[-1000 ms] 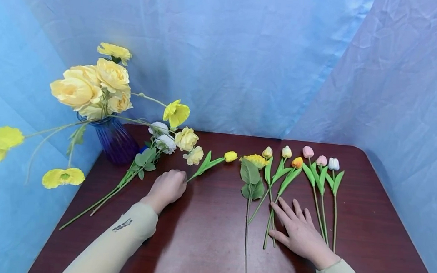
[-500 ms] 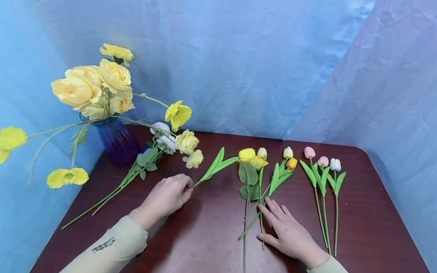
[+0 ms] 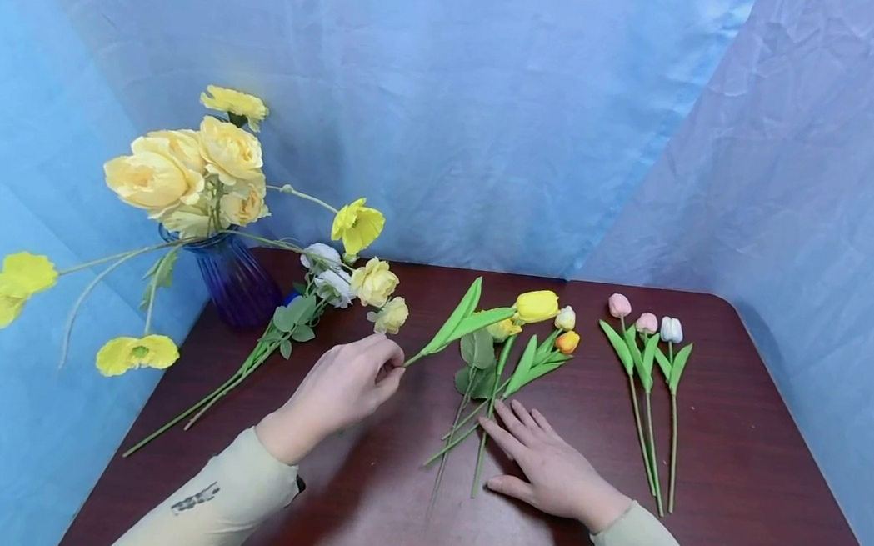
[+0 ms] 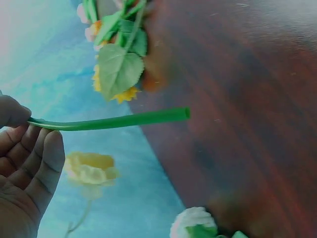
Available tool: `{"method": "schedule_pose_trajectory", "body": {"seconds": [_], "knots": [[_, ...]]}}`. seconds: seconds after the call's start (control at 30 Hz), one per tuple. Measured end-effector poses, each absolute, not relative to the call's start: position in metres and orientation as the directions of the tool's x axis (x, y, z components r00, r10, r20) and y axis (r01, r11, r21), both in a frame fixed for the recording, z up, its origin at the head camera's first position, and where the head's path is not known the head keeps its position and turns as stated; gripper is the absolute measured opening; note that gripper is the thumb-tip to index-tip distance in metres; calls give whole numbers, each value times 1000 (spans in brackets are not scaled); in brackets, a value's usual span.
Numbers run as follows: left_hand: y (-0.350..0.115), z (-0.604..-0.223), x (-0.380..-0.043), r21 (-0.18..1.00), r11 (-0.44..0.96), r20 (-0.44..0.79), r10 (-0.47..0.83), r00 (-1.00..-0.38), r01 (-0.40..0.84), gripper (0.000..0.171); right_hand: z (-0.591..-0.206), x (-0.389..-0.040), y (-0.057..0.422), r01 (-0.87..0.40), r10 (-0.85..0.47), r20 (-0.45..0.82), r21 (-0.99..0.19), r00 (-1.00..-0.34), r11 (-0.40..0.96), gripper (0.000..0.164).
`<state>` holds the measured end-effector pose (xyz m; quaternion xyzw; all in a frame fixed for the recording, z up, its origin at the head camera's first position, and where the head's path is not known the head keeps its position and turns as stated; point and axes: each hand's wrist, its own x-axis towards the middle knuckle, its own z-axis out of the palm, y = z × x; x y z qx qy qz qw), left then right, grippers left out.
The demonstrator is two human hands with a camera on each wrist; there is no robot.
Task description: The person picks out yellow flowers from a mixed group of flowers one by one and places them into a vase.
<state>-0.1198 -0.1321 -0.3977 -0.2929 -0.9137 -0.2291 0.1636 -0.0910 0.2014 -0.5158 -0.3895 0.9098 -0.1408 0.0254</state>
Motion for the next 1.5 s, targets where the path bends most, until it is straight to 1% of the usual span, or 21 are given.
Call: {"method": "schedule_pose_trajectory", "body": {"seconds": [0.17, 0.23, 0.3, 0.4, 0.5, 0.6, 0.77, 0.9, 0.97, 1.03, 1.13, 1.23, 1.3, 1.4, 1.5], "knots": [[-131, -384, -119, 311, 728, 454, 450, -769, 610, 14, -509, -92, 194, -748, -777, 37, -304, -629, 590, 76], [-131, -380, -119, 309, 730, 460, 446, -768, 609, 14, -506, -93, 193, -757, -788, 34, -305, -615, 578, 75], [-133, -377, -118, 305, 728, 473, 443, -761, 614, 14, -505, -94, 195, -754, -784, 44, -311, -619, 578, 74], [-135, -372, -118, 293, 725, 506, 435, -744, 623, 17, -505, -96, 203, -733, -752, 67, -291, -656, 614, 73], [-137, -366, -117, 276, 727, 543, 422, -726, 629, 22, -506, -99, 214, -691, -697, 81, -256, -712, 676, 74], [-140, -360, -116, 266, 728, 567, 412, -713, 632, 23, -508, -101, 226, -640, -639, 86, -215, -765, 738, 75], [-147, -349, -115, 257, 719, 598, 407, -691, 646, 18, -511, -100, 244, -537, -533, 75, -187, -843, 822, 75], [-158, -340, -117, 227, 710, 649, 400, -647, 666, 9, -510, -100, 255, -452, -452, 49, -184, -891, 873, 71], [-166, -336, -118, 199, 718, 671, 396, -627, 667, 9, -509, -100, 260, -419, -419, 39, -182, -907, 890, 70], [-174, -331, -118, 171, 735, 679, 395, -619, 656, 8, -509, -100, 265, -392, -394, 29, -182, -919, 902, 69], [-187, -323, -120, 123, 763, 689, 395, -608, 635, 13, -509, -100, 270, -366, -370, 16, -186, -929, 912, 69], [-202, -320, -125, 87, 787, 697, 390, -602, 610, 8, -509, -99, 274, -345, -350, 6, -192, -937, 919, 70], [-211, -318, -129, 73, 806, 708, 373, -600, 588, 5, -508, -99, 276, -334, -341, 1, -195, -940, 922, 71], [-222, -318, -136, 53, 834, 736, 339, -585, 550, 6, -507, -98, 277, -331, -337, 2, -195, -941, 923, 71], [-232, -318, -144, 46, 854, 778, 295, -555, 518, 6, -508, -97, 277, -341, -347, 2, -194, -938, 920, 70]]}}
